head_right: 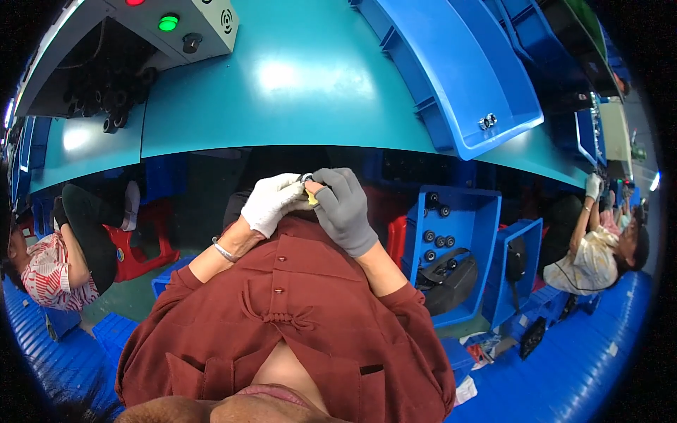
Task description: The recorder is assembling small plastic parts by inserting a yellow component into a black circular housing at a factory workstation.
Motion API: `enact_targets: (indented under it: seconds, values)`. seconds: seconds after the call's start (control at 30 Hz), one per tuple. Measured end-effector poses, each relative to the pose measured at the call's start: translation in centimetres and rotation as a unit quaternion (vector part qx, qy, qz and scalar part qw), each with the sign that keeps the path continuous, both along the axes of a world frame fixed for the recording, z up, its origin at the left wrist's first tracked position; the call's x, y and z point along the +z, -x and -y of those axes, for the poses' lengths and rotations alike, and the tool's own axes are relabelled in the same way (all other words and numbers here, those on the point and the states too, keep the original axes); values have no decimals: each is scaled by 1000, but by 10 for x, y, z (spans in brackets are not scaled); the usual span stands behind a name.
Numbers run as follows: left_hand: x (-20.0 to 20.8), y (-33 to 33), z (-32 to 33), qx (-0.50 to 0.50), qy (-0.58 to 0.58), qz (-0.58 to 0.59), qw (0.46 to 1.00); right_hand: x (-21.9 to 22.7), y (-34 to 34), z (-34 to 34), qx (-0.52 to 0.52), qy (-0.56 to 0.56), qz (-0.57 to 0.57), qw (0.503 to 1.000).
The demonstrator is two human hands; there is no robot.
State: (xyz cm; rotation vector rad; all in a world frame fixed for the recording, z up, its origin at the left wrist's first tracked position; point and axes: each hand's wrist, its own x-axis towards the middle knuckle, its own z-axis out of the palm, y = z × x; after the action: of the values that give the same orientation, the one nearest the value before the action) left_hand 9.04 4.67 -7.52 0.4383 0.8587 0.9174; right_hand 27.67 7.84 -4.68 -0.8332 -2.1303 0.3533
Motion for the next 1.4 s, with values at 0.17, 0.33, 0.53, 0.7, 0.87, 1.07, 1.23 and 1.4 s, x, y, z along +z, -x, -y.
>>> enact_targets:
  seconds: [0.17,0.33,0.53,0.7,0.87,1.07,1.23,1.4]
  values:
    - [13,-7,2,26,-9,-8,1000,3,-1,-2,3,-5,-15,1000]
    - [14,-9,4,52,-20,-14,998,7,-1,2,-18,-10,4,1000]
    - [5,-12,5,52,0,-53,997,10,-2,4,-11,19,5,1000]
    - [16,-16,1,64,-19,-25,997,8,5,17,-59,393,-267,878]
    - [30,-18,0,66,-123,-158,977,12,1,18,-49,483,-283,827]
    - [37,-16,-2,74,-155,-196,965,20,0,14,-23,434,-253,864]
    - [39,-17,3,64,-148,-187,969,12,-6,15,8,417,-247,874]
    - [46,-16,4,95,-242,-231,938,18,2,16,48,403,-309,860]
